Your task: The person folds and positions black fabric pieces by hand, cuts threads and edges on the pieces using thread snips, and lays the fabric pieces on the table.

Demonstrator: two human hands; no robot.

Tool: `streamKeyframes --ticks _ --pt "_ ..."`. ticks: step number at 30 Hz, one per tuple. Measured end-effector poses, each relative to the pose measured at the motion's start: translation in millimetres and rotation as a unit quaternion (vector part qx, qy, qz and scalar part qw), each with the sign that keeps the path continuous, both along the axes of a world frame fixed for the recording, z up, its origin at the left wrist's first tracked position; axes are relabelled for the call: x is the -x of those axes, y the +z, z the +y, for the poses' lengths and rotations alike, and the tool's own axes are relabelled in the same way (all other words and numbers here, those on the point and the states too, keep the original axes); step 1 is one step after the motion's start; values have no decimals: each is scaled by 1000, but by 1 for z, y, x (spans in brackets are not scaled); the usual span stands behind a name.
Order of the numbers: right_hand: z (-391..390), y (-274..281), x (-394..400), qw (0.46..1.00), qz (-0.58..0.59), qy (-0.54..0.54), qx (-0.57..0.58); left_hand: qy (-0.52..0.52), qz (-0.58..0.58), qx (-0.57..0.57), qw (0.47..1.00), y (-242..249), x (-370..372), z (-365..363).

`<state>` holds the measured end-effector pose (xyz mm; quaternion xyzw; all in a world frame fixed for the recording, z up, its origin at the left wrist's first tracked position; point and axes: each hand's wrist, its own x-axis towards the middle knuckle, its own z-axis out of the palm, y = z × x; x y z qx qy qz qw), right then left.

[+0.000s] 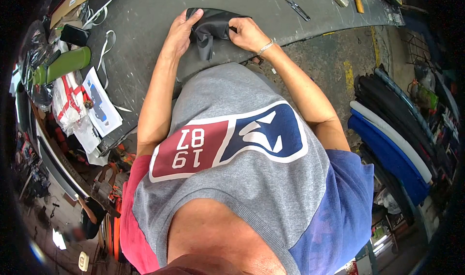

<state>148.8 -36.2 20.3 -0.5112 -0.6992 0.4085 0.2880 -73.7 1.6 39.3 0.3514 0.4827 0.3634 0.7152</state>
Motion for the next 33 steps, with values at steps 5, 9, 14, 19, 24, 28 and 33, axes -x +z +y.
streamKeyframes --ticks 5,9,14,19,24,28,33 --pt "-1 28 -3 989 -23 108 96 -19 73 -99 992 -15 0 5" --pt "-9 23 -5 976 104 91 170 -52 148 -105 982 -14 -1 8" --pt "-25 13 -3 985 142 89 32 -3 43 8 999 5 -18 -6" --pt "-21 33 -6 981 -155 108 52 -51 79 19 995 -17 -26 -4" --pt "-18 31 -4 977 -134 157 47 -71 164 -36 983 -27 -27 -10" --pt "-32 6 -9 987 -107 114 36 -178 306 -88 931 3 -16 -9" --pt "-41 -31 -8 989 -69 97 92 -179 348 -183 902 -51 0 -6"
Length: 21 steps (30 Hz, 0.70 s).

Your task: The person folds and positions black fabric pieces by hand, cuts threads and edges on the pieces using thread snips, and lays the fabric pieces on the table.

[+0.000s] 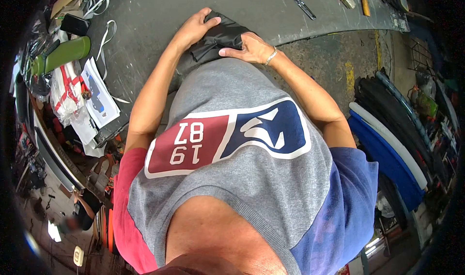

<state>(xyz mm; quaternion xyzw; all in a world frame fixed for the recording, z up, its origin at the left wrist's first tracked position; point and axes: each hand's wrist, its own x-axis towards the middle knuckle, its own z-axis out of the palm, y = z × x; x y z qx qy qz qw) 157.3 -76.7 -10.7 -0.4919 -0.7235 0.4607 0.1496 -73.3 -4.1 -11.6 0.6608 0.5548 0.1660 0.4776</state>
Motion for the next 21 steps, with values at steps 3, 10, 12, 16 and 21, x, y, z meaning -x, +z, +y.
streamKeyframes --ticks 3,10,12,16,21 --pt "9 34 4 979 -158 95 83 -11 16 10 1000 2 -3 6" --pt "17 60 21 965 -179 186 47 -41 56 -15 997 20 -6 -1" --pt "16 58 22 965 -180 185 44 -39 86 8 995 28 -6 -6" --pt "15 67 11 966 -203 160 -22 19 2 -108 994 17 -2 -15" --pt "28 50 -2 935 -242 185 -182 -48 51 -293 953 18 -3 9"
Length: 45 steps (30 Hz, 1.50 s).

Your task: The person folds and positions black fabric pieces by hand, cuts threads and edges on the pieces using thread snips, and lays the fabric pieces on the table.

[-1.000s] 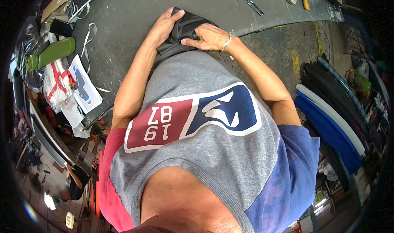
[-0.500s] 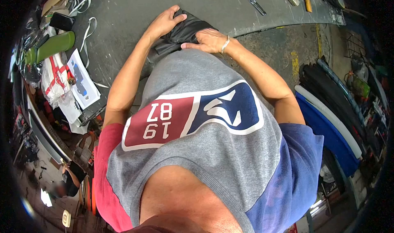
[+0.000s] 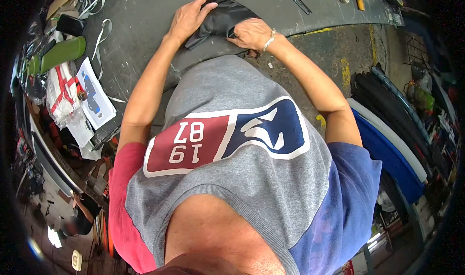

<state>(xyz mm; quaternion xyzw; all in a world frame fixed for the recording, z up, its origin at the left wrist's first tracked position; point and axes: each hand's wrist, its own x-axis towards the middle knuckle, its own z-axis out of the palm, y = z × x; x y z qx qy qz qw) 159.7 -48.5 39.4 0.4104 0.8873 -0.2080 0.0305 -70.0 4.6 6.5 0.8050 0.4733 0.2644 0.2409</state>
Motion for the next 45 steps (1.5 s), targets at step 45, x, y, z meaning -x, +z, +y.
streamKeyframes --ticks 45 --pt "39 -42 -9 928 183 -241 -218 112 -41 278 953 -13 17 -3"
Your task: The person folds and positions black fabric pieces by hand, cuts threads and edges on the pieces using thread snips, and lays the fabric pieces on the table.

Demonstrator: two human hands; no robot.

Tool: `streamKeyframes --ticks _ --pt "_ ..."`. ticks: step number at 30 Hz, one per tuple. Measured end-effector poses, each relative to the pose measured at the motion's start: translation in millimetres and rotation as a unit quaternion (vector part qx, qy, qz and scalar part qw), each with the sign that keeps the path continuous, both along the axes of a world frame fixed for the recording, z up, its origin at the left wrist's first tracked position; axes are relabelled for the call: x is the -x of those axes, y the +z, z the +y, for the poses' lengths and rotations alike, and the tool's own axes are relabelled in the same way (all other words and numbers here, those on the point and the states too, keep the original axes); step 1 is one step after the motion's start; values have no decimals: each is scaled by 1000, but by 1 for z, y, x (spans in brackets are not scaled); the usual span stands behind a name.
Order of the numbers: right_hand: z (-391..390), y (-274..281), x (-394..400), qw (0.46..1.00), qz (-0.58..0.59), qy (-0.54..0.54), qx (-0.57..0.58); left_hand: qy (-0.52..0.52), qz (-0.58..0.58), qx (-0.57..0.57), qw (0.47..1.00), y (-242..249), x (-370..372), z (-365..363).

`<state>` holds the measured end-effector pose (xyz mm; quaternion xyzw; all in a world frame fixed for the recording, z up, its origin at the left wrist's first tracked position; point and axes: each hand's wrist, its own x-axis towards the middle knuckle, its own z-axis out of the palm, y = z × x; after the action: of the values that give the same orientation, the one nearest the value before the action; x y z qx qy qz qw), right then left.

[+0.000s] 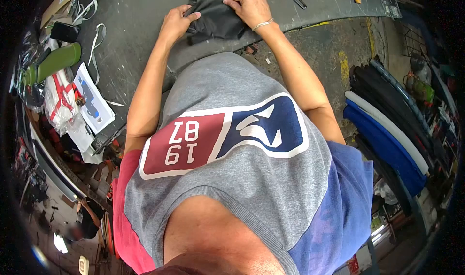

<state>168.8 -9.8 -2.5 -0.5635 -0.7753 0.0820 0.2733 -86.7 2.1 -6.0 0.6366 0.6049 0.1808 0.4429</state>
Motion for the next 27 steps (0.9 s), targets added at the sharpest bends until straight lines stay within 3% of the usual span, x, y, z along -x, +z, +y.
streamKeyframes --ticks 5,6,8,9,12,14,15,17,18,20,21,22,23,24,25,27 --pt "0 6 24 993 89 -23 76 51 -100 39 993 -6 7 3" --pt "-1 11 26 990 101 -24 96 60 -119 68 989 1 7 4" --pt "-3 19 25 983 121 -29 137 89 -162 164 969 63 -1 4" --pt "-2 17 23 970 153 -26 189 78 -202 159 963 59 -1 5" --pt "2 13 17 891 299 -25 339 91 -267 91 955 36 -3 15" --pt "-1 22 16 779 455 -34 429 77 -367 161 913 32 3 14" --pt "-2 25 15 781 450 -22 432 69 -415 195 886 45 1 13" --pt "-3 29 11 785 439 3 437 69 -379 103 917 23 -3 20" --pt "-2 27 7 813 430 -11 391 69 -360 55 929 16 -3 23" --pt "5 14 -8 861 410 -37 298 71 -224 -6 972 43 0 23" --pt "9 7 -25 859 409 -73 300 70 -155 -35 985 64 0 21" --pt "8 12 -32 876 396 -87 261 -24 -15 -301 953 85 -3 15" --pt "10 20 -36 892 382 -100 220 -101 -37 -238 965 110 -10 2" --pt "10 24 -41 828 479 -109 272 -179 3 -272 946 113 -18 -9" --pt "9 33 -36 798 509 -126 297 -254 44 -303 917 110 -25 -20" --pt "4 56 -21 733 567 -159 341 -259 110 -322 904 98 -40 -40"
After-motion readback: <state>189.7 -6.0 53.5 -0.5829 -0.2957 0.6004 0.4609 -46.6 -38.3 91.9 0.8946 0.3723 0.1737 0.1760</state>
